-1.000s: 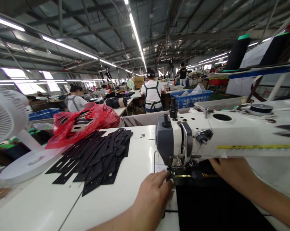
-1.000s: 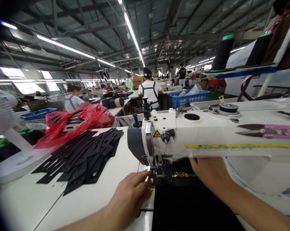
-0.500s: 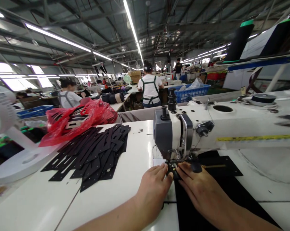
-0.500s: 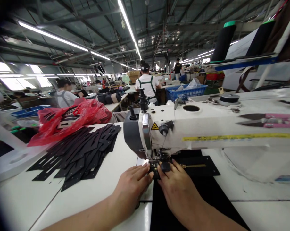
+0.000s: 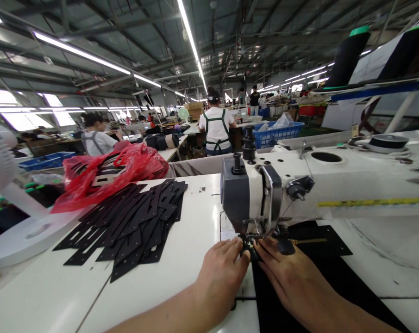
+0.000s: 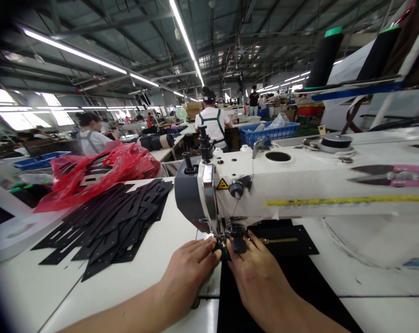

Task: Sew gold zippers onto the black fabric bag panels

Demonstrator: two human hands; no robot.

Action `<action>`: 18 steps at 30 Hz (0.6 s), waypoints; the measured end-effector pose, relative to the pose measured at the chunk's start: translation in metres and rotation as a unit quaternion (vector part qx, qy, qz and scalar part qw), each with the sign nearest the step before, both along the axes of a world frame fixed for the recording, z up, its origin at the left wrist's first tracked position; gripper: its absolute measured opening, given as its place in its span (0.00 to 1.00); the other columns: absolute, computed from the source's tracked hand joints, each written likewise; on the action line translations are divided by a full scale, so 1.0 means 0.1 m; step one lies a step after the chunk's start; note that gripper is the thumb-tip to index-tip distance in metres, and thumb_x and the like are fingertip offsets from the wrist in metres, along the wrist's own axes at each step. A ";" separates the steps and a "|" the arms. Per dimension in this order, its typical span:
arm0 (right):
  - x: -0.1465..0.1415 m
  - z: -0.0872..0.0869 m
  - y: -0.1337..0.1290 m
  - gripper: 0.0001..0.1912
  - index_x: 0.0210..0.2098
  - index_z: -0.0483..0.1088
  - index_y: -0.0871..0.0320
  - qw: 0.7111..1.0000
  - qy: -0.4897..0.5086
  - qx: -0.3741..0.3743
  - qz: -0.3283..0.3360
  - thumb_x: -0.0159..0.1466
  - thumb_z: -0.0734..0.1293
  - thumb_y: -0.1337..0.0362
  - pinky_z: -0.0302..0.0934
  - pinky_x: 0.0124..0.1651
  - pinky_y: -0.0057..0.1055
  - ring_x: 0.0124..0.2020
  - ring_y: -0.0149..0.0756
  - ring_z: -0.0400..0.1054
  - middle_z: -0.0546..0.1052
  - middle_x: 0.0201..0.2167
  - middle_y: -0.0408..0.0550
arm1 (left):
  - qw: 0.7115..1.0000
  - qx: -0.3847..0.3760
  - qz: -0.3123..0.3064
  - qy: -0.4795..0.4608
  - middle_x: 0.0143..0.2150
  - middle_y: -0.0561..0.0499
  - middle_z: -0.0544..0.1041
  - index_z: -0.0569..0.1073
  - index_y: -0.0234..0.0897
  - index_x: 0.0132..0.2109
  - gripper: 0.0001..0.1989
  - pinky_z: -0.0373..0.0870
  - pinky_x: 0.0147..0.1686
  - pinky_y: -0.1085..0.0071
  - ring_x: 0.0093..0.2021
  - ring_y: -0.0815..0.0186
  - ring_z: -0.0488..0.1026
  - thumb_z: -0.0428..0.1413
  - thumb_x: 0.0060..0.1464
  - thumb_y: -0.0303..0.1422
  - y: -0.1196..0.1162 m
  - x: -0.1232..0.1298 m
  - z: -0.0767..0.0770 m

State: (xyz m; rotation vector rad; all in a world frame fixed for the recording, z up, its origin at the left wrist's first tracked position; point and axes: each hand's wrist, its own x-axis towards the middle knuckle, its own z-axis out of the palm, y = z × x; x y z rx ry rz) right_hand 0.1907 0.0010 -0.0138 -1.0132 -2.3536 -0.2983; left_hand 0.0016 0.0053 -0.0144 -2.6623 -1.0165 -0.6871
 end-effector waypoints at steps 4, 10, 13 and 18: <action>0.00 0.00 0.01 0.18 0.47 0.69 0.62 1.000 0.007 0.007 0.005 0.61 0.55 0.74 0.67 0.48 0.45 0.46 0.43 0.70 0.75 0.44 0.54 | 1.000 0.018 -0.008 -0.012 0.44 0.38 0.76 0.73 0.31 0.39 0.08 0.75 0.40 0.61 0.44 0.55 0.75 0.50 0.60 0.28 0.04 -0.01 -0.04; -0.01 0.02 0.04 0.18 0.48 0.67 0.62 1.000 0.020 -0.014 0.009 0.61 0.56 0.74 0.66 0.49 0.45 0.44 0.42 0.70 0.76 0.42 0.53 | 0.999 0.021 -0.001 -0.027 0.44 0.40 0.76 0.73 0.32 0.40 0.05 0.75 0.42 0.61 0.43 0.55 0.75 0.53 0.58 0.27 0.09 -0.01 -0.05; -0.01 0.01 0.06 0.19 0.49 0.66 0.60 0.999 0.030 -0.015 0.013 0.60 0.56 0.75 0.64 0.51 0.44 0.45 0.40 0.69 0.75 0.44 0.53 | 0.999 0.014 -0.001 -0.034 0.44 0.41 0.77 0.73 0.32 0.40 0.04 0.75 0.42 0.62 0.43 0.57 0.75 0.55 0.57 0.26 0.10 0.00 -0.04; -0.01 -0.01 0.07 0.20 0.50 0.66 0.58 0.999 0.040 -0.020 0.005 0.60 0.56 0.75 0.62 0.53 0.42 0.46 0.38 0.69 0.74 0.46 0.52 | 0.999 0.005 -0.007 -0.042 0.42 0.42 0.77 0.73 0.33 0.39 0.03 0.75 0.41 0.63 0.41 0.58 0.76 0.57 0.55 0.27 0.13 -0.01 -0.04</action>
